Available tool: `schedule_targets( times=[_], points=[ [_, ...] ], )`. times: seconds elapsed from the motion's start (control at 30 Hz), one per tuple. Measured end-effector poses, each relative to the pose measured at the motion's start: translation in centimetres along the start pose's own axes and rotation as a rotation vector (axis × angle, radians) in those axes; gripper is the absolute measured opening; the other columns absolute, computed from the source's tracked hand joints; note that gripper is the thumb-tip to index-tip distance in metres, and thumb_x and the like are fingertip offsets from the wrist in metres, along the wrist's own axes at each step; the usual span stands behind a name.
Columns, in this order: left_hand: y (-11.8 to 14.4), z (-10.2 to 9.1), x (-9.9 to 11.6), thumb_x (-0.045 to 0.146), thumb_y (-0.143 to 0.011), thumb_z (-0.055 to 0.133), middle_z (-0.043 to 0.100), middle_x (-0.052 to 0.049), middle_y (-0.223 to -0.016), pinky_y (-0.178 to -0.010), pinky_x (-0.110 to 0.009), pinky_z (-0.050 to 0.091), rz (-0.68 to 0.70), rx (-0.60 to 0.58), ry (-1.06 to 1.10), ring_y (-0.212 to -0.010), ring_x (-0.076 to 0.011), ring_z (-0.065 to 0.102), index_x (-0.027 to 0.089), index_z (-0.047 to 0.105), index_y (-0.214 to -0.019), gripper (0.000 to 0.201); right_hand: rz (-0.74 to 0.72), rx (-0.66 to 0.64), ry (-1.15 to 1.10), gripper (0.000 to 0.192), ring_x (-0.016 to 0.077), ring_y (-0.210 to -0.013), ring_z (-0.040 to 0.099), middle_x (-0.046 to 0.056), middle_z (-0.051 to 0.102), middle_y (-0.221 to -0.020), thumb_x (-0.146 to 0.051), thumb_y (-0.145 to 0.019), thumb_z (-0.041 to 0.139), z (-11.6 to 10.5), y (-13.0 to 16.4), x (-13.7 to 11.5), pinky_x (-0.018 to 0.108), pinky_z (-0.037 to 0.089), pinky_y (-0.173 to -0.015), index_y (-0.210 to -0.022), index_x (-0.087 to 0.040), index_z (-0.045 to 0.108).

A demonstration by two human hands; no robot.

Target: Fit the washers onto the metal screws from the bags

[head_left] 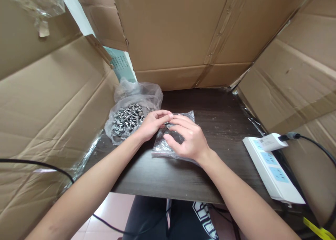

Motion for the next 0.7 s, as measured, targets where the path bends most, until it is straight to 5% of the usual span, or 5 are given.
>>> schedule_targets(
  times=[0.37,0.7],
  points=[
    [0.24,0.81,0.76,0.048,-0.072,0.086,0.075,-0.007,-0.084,-0.058,-0.023,0.043,0.140,0.014,-0.170,-0.068,-0.0130,0.062,0.012,0.075,-0.095,0.044,0.243,0.109,-0.247,0.027,0.0216,-0.085,0.077,0.003,0.080,-0.079,-0.020,-0.094,0.062,-0.55,-0.62,0.43,0.037,0.062,-0.083,-0.068,-0.022,0.071],
    [0.22,0.61,0.47,0.046,-0.069,0.087,0.073,-0.005,-0.075,-0.053,-0.021,0.040,0.060,0.045,-0.131,-0.060,-0.0097,0.056,0.013,0.076,-0.089,0.040,0.292,0.106,-0.334,0.033,0.0227,-0.088,0.078,0.003,0.079,-0.075,-0.022,-0.094,0.060,-0.69,-0.53,0.55,0.037,0.061,-0.084,-0.063,-0.023,0.069]
  ],
)
Point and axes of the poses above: each hand's wrist, its own y-axis away from the middle knuckle, its own z-axis out of the palm, x = y × z, the point moved 1 cm from there along -y, towards the middle knuckle
